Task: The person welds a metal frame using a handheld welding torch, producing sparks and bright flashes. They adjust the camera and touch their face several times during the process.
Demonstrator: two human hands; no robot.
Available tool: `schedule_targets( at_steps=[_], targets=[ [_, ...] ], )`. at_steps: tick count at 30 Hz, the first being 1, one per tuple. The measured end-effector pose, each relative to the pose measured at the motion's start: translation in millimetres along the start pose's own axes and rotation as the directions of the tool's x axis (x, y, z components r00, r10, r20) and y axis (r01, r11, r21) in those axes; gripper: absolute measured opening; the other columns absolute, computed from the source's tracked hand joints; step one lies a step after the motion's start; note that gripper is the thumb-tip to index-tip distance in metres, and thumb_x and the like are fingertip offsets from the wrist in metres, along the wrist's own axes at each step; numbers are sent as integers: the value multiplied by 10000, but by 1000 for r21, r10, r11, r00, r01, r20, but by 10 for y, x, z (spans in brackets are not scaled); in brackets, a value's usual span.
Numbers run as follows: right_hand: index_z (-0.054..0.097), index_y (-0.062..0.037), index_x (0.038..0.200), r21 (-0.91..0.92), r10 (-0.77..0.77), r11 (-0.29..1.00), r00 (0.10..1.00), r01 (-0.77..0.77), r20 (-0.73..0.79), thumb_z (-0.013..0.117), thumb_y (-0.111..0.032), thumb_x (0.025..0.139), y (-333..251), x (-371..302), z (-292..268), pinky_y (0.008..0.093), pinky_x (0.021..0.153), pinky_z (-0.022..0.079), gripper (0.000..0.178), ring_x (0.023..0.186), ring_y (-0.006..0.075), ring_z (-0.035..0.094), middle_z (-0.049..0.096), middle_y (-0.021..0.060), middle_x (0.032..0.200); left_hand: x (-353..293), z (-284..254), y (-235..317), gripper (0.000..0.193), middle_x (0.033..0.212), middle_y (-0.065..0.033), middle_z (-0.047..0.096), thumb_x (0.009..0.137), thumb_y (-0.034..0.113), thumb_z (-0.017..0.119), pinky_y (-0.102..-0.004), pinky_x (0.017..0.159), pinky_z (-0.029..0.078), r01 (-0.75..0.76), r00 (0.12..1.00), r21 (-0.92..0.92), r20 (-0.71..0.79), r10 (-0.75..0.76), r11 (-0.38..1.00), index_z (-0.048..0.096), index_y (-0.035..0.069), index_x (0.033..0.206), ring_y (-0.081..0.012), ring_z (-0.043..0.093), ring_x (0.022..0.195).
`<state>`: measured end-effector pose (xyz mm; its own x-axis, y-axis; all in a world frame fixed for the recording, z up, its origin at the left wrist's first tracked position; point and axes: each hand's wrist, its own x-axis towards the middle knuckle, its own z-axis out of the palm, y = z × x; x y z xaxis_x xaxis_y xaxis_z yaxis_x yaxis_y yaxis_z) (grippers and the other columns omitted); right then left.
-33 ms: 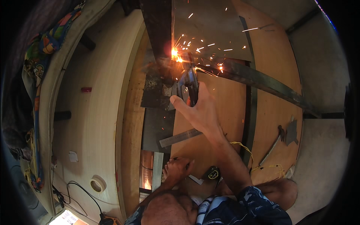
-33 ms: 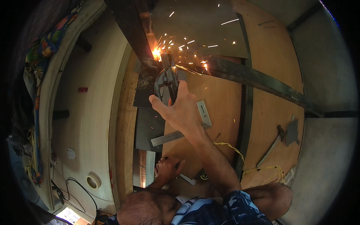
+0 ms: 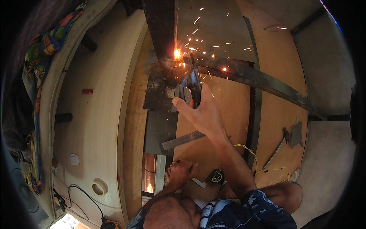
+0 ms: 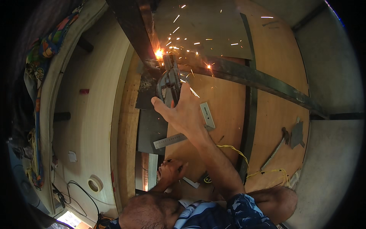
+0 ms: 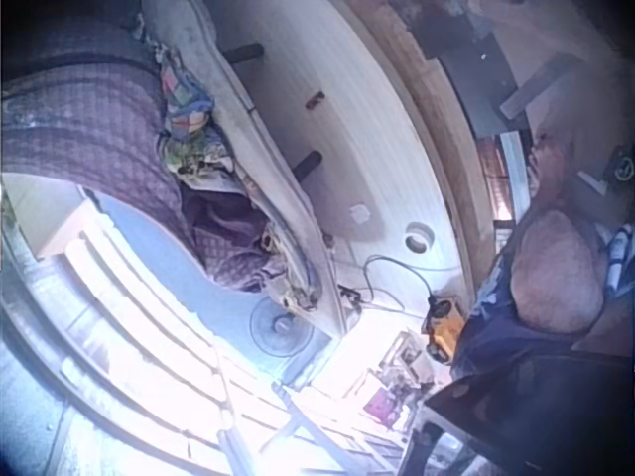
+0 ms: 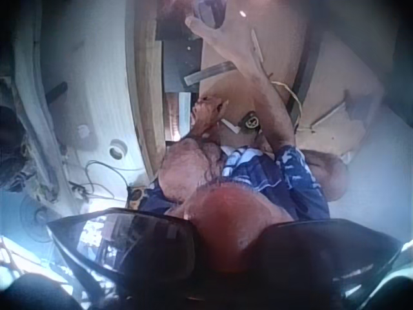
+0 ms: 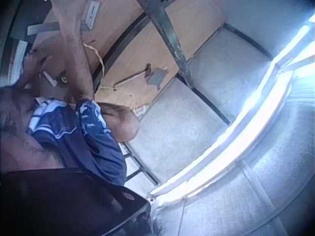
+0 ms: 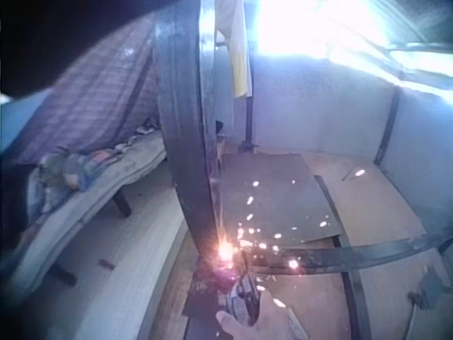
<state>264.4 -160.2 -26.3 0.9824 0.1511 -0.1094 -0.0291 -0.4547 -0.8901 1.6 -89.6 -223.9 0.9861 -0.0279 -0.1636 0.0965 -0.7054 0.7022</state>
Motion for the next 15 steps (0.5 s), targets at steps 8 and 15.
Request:
schedule_targets(
  at_steps=[8, 15],
  targets=[
    [557, 101, 1098, 7, -18, 1000, 1000, 18, 8, 859, -450, 831, 38, 15, 54, 422, 613, 580, 683, 620, 266, 706, 688, 129, 720, -25, 11, -1, 343, 752, -119, 724, 949, 391, 742, -567, 659, 565, -25, 1000, 99, -6, 26, 995, 696, 116, 749, -410, 703, 680],
    [583, 79, 1099, -14, 20, 1000, 1000, -20, 21, 865, -437, 827, -5, 14, 36, 391, 605, 549, 648, 632, 222, 668, 670, 92, 731, -19, -11, 7, 344, 741, -120, 721, 953, 383, 741, -550, 663, 570, -40, 999, 91, -29, 43, 995, 692, 112, 746, -395, 703, 660]
  ],
)
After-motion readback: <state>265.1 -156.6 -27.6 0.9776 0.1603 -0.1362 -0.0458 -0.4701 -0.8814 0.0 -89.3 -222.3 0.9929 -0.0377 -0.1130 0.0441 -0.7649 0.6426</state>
